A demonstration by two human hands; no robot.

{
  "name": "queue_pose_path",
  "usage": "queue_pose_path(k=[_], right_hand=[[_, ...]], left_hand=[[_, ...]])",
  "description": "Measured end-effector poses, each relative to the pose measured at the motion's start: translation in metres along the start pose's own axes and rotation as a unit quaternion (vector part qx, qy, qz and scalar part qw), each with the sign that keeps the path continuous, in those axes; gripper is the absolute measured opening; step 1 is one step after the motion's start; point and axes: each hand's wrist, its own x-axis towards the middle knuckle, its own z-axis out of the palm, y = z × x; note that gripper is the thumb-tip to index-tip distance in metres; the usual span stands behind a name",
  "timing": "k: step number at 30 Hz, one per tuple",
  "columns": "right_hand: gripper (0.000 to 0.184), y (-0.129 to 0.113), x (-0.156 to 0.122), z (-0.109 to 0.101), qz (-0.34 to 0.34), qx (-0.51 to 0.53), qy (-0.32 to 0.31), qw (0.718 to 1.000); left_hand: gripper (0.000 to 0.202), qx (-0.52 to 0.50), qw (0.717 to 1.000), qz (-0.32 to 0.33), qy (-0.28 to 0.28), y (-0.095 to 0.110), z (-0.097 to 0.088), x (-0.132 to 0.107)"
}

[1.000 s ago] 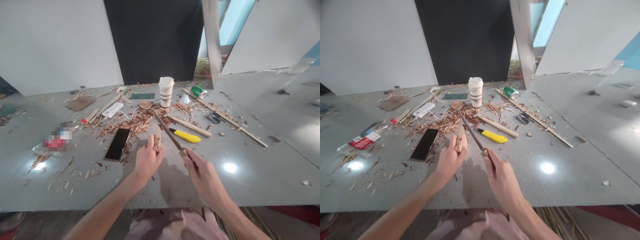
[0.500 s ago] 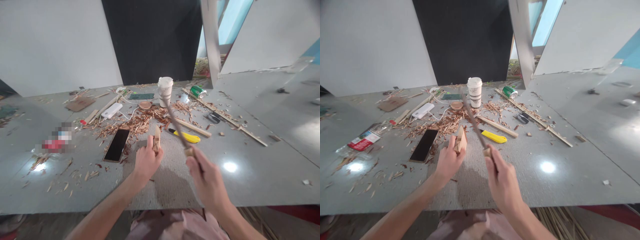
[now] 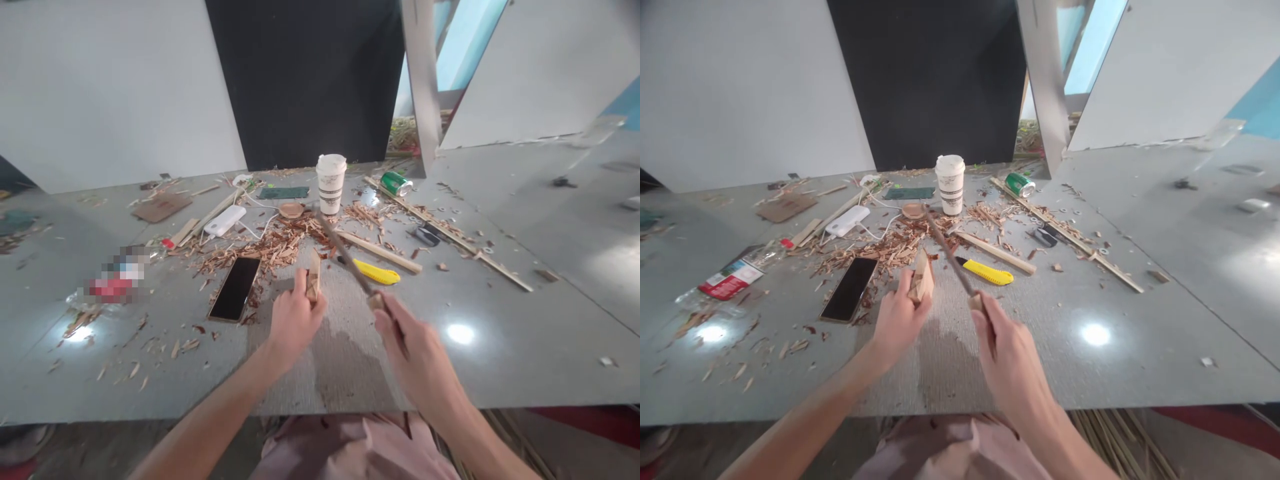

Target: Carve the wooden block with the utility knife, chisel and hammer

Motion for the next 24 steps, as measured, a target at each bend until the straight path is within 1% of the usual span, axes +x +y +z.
queue_pose_path(k=[1, 2, 3, 7, 8, 11, 12, 13, 16, 17, 18, 20, 21, 22, 24], right_hand=[[0.038, 0.0, 0.0, -0.001, 0.003, 0.006, 0.027, 1.0], [0.039, 0.0, 0.0, -0.001, 0.003, 0.014, 0.04, 0.999], [0.039, 0.001, 0.0, 0.001, 0.001, 0.02, 0.036, 0.999], [0.039, 0.004, -0.001, 0.008, 0.003, 0.006, -0.053, 0.999], [0.039, 0.004, -0.001, 0.008, 0.011, 0.004, -0.051, 0.999], [0.041, 0.002, -0.002, 0.005, 0.029, 0.027, 0.005, 0.999], [0.041, 0.002, -0.002, 0.005, 0.027, 0.033, 0.009, 0.999], [0.04, 0.003, -0.002, 0.006, 0.022, 0.033, -0.001, 0.999], [0.037, 0.006, -0.001, 0.009, 0.01, 0.009, -0.067, 0.998], [0.038, 0.006, -0.001, 0.009, 0.012, 0.004, -0.068, 0.998], [0.038, 0.005, -0.001, 0.008, 0.017, 0.006, -0.057, 0.998], [0.041, 0.003, -0.002, 0.006, 0.023, 0.025, -0.014, 0.999], [0.042, 0.002, -0.004, 0.006, 0.023, 0.036, -0.002, 0.999], [0.042, 0.001, -0.005, 0.007, 0.023, 0.045, -0.005, 0.999], [0.039, 0.004, -0.007, 0.011, 0.026, 0.05, -0.038, 0.998]], left_hand=[[0.029, -0.001, 1.0, -0.001, -0.003, 0.0, 0.0, 0.0], [0.029, -0.001, 1.0, -0.002, -0.004, 0.001, 0.0, 0.0], [0.029, -0.001, 1.0, -0.002, -0.005, 0.001, 0.0, 0.0], [0.029, 0.006, 1.0, 0.001, 0.001, 0.0, 0.002, 0.0], [0.028, 0.006, 1.0, 0.001, 0.002, -0.001, 0.002, 0.0], [0.029, -0.001, 1.0, -0.001, 0.003, 0.0, 0.001, 0.0], [0.031, -0.004, 1.0, -0.002, 0.003, 0.0, 0.0, 0.001], [0.032, -0.005, 1.0, -0.003, 0.005, 0.0, 0.0, 0.001], [0.033, -0.002, 1.0, 0.0, 0.009, -0.001, 0.001, 0.001], [0.033, 0.0, 1.0, 0.001, 0.009, -0.002, 0.001, 0.002], [0.034, 0.002, 1.0, 0.002, 0.009, -0.002, 0.002, 0.002], [0.036, 0.001, 1.0, 0.002, 0.008, -0.003, 0.002, 0.002], [0.037, -0.001, 1.0, 0.001, 0.006, -0.003, 0.002, 0.002], [0.036, -0.003, 1.0, -0.001, 0.005, -0.003, 0.002, 0.002], [0.032, -0.009, 1.0, -0.006, 0.006, -0.003, 0.002, 0.001]])
